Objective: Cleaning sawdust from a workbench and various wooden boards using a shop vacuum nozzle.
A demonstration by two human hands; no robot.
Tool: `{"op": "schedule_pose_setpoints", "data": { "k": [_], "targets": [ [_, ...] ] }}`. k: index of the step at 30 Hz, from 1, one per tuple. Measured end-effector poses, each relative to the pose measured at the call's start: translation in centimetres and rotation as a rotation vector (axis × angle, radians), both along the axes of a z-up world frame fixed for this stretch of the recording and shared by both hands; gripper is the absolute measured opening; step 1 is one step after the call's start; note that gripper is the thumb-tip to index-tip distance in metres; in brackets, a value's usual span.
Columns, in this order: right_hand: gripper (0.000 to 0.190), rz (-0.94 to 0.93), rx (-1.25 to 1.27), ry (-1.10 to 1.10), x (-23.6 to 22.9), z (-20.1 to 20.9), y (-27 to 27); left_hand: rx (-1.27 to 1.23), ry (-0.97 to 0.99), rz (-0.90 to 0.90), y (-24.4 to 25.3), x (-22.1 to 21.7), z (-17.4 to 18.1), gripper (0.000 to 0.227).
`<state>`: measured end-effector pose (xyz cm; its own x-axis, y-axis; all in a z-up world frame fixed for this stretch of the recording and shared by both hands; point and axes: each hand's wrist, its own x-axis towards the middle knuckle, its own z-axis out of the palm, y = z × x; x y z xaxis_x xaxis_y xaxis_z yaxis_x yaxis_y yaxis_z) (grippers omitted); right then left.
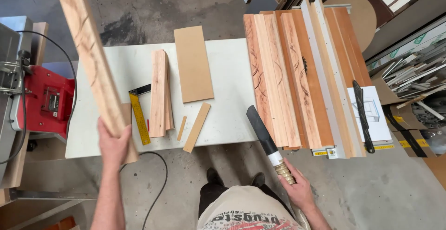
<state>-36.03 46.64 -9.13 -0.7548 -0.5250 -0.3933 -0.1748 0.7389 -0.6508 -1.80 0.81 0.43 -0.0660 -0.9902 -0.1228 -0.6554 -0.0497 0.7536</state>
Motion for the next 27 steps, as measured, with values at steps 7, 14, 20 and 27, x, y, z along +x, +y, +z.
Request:
{"op": "schedule_pose_setpoints", "data": {
  "k": [7, 14, 20, 27],
  "targets": [
    [0.067, -0.122, 0.056, -0.080, -3.6, 1.2, 4.8, 0.056, 0.210, 0.027, 9.7, -18.6, -9.2, 0.096],
    [0.069, -0.094, 0.033, -0.036, -7.0, -0.7, 10.6, 0.387, 0.268, -0.074, 18.0, -33.0, -12.6, 0.084],
    [0.067, -0.116, 0.023, -0.041, -8.9, -2.1, 13.9, 0.395, 0.165, -0.176, 20.3, -37.0, -16.4, 0.077],
    [0.070, -0.090, 0.075, -0.063, -10.0, -2.7, 15.7, 0.301, -0.073, -0.220, 21.4, -38.5, -21.7, 0.087]
  ]
}}
